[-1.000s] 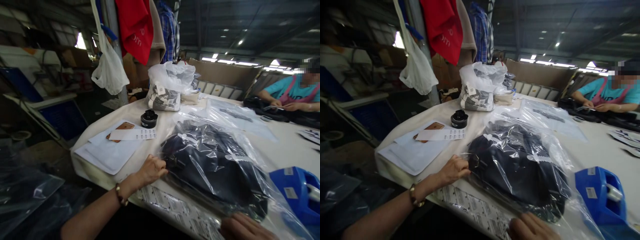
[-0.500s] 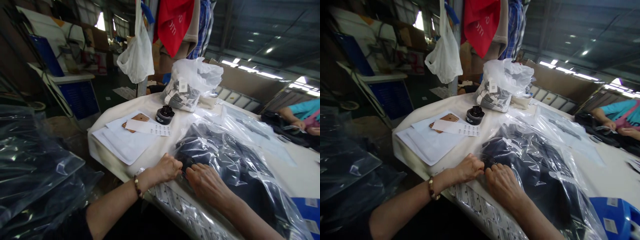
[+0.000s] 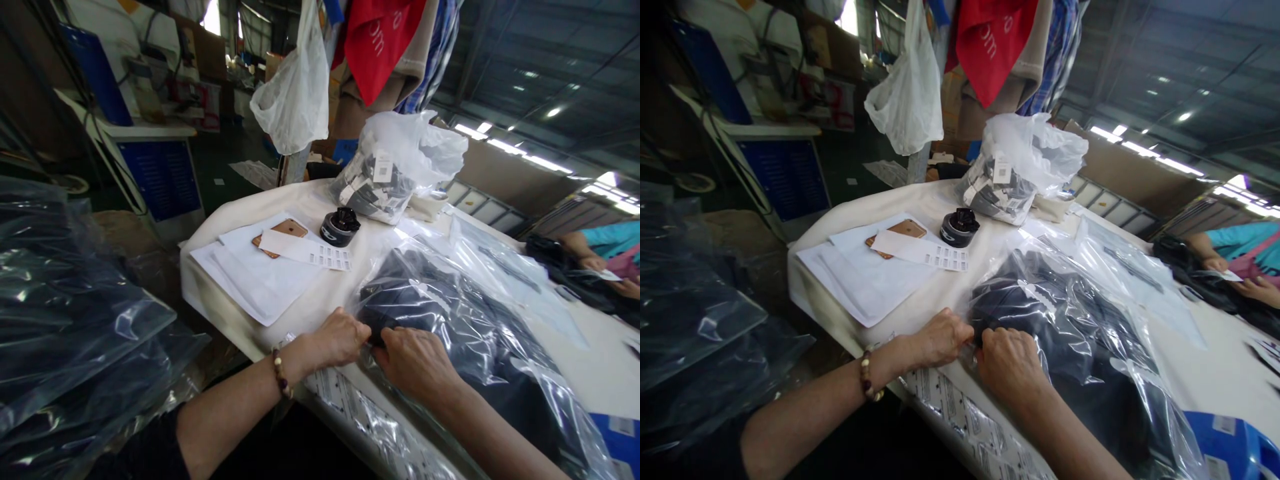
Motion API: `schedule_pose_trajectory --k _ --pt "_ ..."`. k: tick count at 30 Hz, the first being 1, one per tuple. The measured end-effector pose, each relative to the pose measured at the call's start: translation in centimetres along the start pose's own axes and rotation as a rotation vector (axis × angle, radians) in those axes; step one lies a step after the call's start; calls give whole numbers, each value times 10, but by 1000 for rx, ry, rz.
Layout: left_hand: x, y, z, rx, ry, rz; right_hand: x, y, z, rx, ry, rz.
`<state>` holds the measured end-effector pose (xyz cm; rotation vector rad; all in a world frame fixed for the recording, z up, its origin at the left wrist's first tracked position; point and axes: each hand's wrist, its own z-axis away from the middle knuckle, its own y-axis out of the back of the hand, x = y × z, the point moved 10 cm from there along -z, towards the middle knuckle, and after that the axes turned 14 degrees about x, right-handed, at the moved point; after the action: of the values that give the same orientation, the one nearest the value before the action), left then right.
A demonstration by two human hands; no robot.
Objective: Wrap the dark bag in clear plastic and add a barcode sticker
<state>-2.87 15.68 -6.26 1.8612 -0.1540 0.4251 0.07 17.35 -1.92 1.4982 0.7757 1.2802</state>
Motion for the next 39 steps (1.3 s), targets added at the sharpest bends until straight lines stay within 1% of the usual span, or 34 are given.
schedule_pose_trajectory --k 3,6,8,13,16,21,27,31,36,39 --pt "-2 0 -1 -9 11 -4 -2 -2 1 6 -61 1" --pt "-5 0 -1 -17 28 -8 -3 -6 2 -2 -82 -11" --pt "-6 0 -1 -24 38 -12 -2 -7 1 -17 -72 -25" --pt "-6 0 0 -46 46 -3 5 -8 -2 -128 -15 -40" --pt "-7 0 0 -52 57 9 10 -7 -6 -144 -29 -43" --pt "-8 0 1 -52 87 35 15 -7 -8 -108 -81 -53" --pt "-11 -1 1 -54 133 61 15 -2 -5 -53 -89 -96" --pt "-12 -1 1 -63 154 59 22 3 -6 -3 -101 -123" --pt "-11 1 2 -83 173 29 30 4 -8 47 -70 -177" --pt "-11 3 3 -83 180 6 37 6 -6 93 -88 -204"
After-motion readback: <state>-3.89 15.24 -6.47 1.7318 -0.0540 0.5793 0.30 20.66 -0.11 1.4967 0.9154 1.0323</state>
